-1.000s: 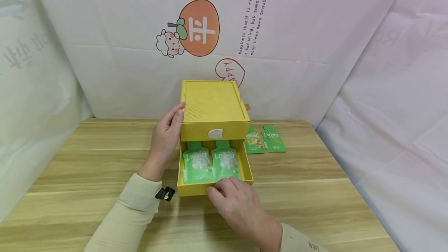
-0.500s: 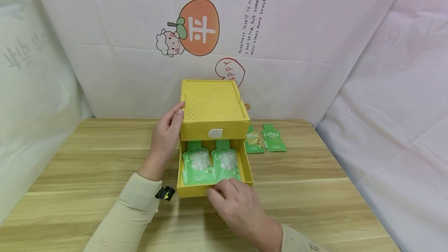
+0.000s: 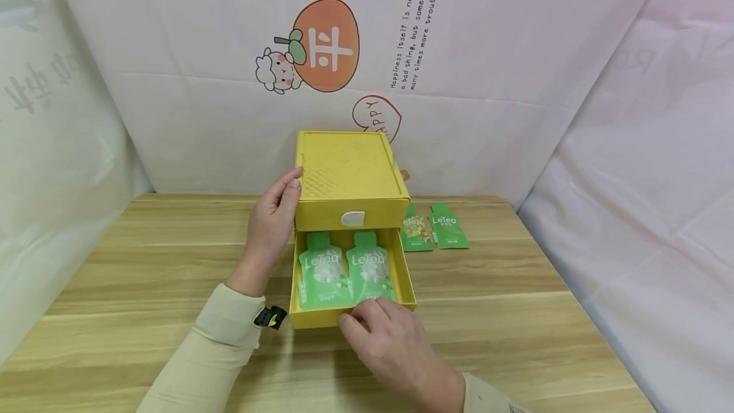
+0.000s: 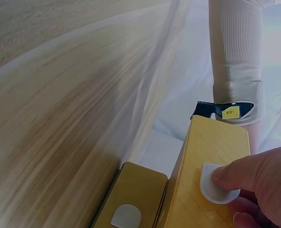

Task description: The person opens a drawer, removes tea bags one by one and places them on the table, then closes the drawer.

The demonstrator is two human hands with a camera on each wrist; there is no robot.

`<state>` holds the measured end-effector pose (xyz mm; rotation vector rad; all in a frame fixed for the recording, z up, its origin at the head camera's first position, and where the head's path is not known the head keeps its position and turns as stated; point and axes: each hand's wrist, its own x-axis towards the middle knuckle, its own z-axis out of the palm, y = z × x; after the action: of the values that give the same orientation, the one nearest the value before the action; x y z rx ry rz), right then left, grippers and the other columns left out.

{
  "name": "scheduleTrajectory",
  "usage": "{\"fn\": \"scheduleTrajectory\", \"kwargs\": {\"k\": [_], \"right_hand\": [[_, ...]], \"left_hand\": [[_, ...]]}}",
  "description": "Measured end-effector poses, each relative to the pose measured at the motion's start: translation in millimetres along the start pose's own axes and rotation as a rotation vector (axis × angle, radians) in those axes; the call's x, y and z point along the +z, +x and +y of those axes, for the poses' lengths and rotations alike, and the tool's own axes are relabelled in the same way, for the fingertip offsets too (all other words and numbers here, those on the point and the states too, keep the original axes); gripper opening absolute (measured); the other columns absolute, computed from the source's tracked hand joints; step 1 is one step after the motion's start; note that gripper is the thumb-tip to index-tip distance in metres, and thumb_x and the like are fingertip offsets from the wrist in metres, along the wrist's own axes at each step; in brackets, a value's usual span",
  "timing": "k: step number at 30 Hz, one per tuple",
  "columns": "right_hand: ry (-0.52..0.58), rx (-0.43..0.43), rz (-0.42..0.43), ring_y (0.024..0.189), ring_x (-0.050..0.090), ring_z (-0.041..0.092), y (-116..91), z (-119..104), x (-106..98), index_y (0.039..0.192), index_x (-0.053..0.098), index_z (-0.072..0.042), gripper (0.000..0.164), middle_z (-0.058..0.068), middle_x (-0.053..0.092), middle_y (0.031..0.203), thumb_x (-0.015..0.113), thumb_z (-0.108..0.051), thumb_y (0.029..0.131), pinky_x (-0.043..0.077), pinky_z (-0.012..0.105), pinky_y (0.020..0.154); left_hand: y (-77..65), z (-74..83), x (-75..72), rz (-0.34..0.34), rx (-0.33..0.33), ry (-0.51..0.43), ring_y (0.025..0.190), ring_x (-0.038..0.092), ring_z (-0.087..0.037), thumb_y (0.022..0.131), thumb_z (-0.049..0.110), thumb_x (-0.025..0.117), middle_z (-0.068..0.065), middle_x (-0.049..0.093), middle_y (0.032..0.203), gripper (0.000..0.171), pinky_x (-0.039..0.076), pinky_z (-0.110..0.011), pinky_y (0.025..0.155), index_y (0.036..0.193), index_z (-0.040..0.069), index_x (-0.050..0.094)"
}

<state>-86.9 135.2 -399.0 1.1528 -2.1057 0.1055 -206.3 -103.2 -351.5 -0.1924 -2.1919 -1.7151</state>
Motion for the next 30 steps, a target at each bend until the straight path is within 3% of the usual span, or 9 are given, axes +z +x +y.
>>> {"fn": "scheduleTrajectory", "kwargs": {"k": [8,19,30], "right_hand": [[0.008,0.007,0.036,0.074,0.061,0.013,-2.1,-1.8,0.6,0.096,0.071,-0.014,0.04,-0.001,0.063,0.09,0.036,-0.009,0.113,0.055,0.024,0.062],[0.013,0.008,-0.002,0.077,0.061,0.013,-6.5,-3.1,-3.2,0.098,0.071,-0.015,0.042,-0.001,0.063,0.093,0.032,-0.009,0.114,0.055,0.024,0.065],[-0.004,0.011,0.029,0.076,0.061,0.013,-8.6,-4.8,-2.4,0.096,0.071,-0.015,0.039,-0.001,0.062,0.092,0.036,-0.009,0.113,0.055,0.024,0.064]], "left_hand": [[-0.6,0.3,-0.1,0.001,0.001,0.003,0.148,0.045,-0.014,0.111,0.047,0.044,0.008,0.053,0.156,0.047,0.038,-0.043,0.121,0.152,0.026,0.057],[1.8,-3.3,1.1,0.008,0.008,0.013,0.147,0.045,-0.015,0.111,0.05,0.043,0.007,0.054,0.156,0.05,0.039,-0.044,0.12,0.152,0.026,0.057],[1.0,-2.4,0.2,0.005,0.007,0.037,0.148,0.045,-0.015,0.11,0.054,0.042,0.008,0.052,0.157,0.054,0.04,-0.045,0.12,0.153,0.025,0.055]]}}
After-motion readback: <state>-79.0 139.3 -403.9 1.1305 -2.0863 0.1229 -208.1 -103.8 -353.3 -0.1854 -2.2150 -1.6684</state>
